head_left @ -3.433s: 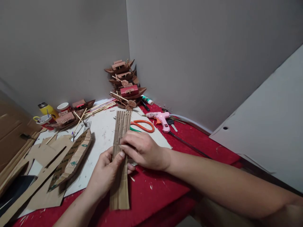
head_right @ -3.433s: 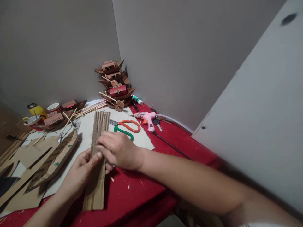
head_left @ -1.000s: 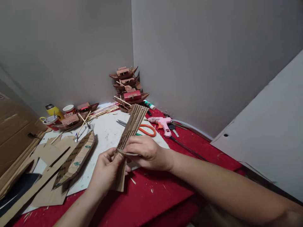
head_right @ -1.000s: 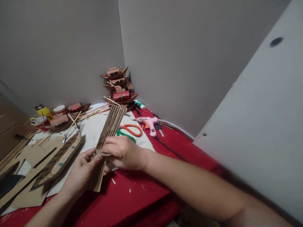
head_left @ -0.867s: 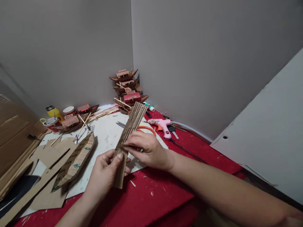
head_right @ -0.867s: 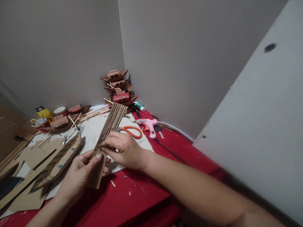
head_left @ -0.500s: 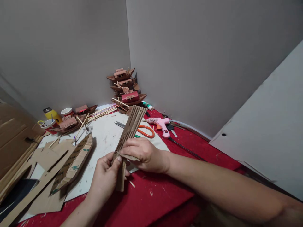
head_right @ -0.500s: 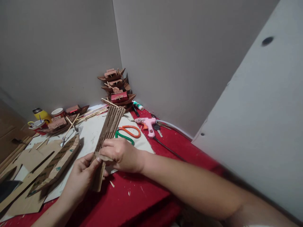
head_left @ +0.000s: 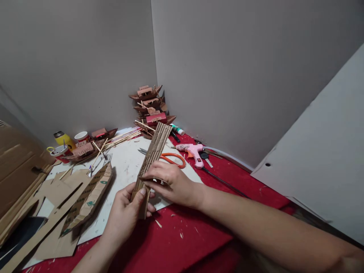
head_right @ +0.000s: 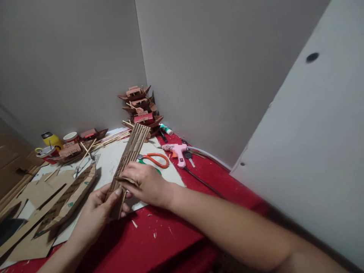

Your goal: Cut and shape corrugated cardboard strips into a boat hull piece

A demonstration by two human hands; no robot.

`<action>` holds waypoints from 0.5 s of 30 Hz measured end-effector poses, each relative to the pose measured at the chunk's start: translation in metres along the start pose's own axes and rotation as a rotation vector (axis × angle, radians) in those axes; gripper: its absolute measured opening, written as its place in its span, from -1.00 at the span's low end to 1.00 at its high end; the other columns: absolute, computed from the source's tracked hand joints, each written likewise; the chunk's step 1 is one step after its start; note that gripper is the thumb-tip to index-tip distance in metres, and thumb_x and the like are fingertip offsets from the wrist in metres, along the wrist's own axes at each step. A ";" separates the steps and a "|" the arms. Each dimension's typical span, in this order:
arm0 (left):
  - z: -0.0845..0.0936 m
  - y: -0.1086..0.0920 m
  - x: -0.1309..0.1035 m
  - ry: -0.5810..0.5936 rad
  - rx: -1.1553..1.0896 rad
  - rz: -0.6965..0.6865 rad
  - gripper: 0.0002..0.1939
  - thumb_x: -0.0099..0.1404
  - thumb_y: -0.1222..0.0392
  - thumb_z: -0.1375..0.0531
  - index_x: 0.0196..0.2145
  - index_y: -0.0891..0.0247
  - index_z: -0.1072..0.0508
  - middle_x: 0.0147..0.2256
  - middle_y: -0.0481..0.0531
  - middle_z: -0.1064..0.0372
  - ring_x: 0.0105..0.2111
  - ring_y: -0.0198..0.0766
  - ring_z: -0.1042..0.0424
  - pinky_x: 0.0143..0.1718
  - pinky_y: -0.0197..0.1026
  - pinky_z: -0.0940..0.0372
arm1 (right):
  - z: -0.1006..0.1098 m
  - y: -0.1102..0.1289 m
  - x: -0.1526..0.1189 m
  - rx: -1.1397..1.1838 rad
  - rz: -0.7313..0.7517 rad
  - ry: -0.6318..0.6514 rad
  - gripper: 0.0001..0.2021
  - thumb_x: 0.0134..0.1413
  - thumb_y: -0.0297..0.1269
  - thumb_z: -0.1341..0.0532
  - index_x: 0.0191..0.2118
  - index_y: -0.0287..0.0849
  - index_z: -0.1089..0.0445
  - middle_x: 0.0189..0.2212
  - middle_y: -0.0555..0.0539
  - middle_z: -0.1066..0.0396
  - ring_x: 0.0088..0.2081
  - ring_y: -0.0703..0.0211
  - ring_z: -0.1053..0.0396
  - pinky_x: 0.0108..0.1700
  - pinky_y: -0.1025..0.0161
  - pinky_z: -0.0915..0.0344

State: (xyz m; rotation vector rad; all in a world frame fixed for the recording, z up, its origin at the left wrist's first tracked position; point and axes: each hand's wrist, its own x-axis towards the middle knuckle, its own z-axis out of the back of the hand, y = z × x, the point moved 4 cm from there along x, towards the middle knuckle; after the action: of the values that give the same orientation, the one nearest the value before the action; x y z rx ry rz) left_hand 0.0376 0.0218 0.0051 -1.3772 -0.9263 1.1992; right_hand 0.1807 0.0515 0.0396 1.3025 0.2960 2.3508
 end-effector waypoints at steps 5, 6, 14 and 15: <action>-0.001 0.009 0.004 -0.007 -0.036 0.009 -0.64 0.12 -0.06 -0.25 -0.33 0.33 -0.40 -0.63 0.02 -0.44 -0.65 -0.32 -0.39 -0.60 -0.34 -0.28 | -0.006 0.006 -0.007 -0.082 0.140 0.088 -0.80 0.20 -0.30 -0.09 -0.33 -0.26 -0.40 -0.44 -0.11 -0.38 -0.41 0.23 -0.33 -0.39 0.34 -0.26; 0.000 0.010 0.005 -0.012 -0.047 0.000 -0.63 0.11 -0.06 -0.26 -0.32 0.33 -0.40 -0.63 0.02 -0.44 -0.65 -0.31 -0.39 -0.60 -0.33 -0.28 | -0.007 0.009 -0.007 -0.108 0.189 0.107 -0.78 0.20 -0.25 -0.09 -0.33 -0.27 -0.40 -0.45 -0.11 -0.37 -0.43 0.23 -0.32 -0.41 0.33 -0.25; 0.000 0.005 0.001 -0.011 -0.053 0.005 -0.58 0.09 -0.09 -0.26 -0.28 0.34 -0.41 -0.65 0.01 -0.41 -0.64 -0.31 -0.39 -0.58 -0.33 -0.28 | -0.003 0.011 -0.002 -0.063 0.039 0.110 -0.85 0.20 -0.32 -0.10 -0.26 -0.26 -0.37 -0.39 -0.12 -0.36 -0.35 0.22 -0.32 -0.31 0.32 -0.28; -0.001 0.003 0.000 -0.009 -0.051 0.000 -0.58 0.11 -0.09 -0.25 -0.26 0.34 -0.41 -0.65 0.01 -0.42 -0.64 -0.32 -0.39 -0.58 -0.33 -0.28 | -0.003 0.008 -0.002 -0.068 0.003 0.107 -0.85 0.20 -0.31 -0.11 -0.24 -0.26 -0.37 -0.38 -0.12 -0.36 -0.33 0.21 -0.32 -0.29 0.31 -0.28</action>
State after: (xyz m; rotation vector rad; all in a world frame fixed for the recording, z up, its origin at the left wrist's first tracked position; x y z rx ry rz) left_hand 0.0383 0.0216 0.0023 -1.4131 -0.9690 1.1902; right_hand 0.1767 0.0431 0.0396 1.1492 0.2446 2.4160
